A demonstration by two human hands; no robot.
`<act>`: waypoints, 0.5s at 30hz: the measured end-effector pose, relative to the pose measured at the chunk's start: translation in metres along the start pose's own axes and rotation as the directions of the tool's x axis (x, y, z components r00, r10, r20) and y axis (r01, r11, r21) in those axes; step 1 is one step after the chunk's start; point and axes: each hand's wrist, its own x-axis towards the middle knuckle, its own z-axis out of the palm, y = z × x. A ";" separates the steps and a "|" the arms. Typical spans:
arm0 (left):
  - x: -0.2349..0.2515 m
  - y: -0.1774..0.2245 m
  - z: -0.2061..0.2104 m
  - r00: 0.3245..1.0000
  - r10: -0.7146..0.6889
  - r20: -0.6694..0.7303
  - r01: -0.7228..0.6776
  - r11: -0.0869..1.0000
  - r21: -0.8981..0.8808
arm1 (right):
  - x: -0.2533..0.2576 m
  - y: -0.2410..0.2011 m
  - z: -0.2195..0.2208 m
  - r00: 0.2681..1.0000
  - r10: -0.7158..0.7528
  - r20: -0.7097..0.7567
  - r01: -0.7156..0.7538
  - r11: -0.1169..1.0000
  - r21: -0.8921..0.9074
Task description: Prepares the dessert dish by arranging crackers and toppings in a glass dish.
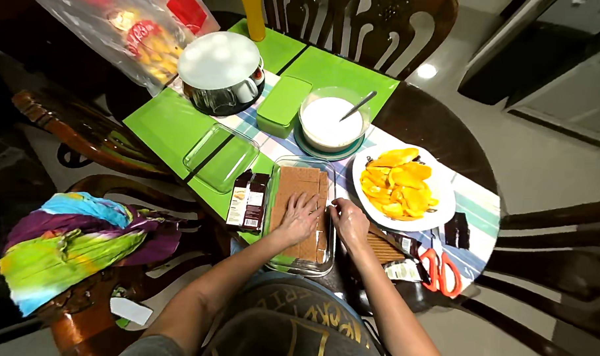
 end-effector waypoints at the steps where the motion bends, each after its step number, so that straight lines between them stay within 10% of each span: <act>1: 0.000 0.000 0.000 1.000 -0.001 -0.004 0.001 1.000 -0.011 | 0.001 -0.001 -0.001 1.000 0.010 0.002 -0.010 1.000 -0.001; 15: 0.008 -0.002 0.010 0.983 0.089 -0.164 -0.109 0.987 -0.120 | -0.095 0.066 -0.055 0.954 -0.054 -0.295 0.135 0.955 0.264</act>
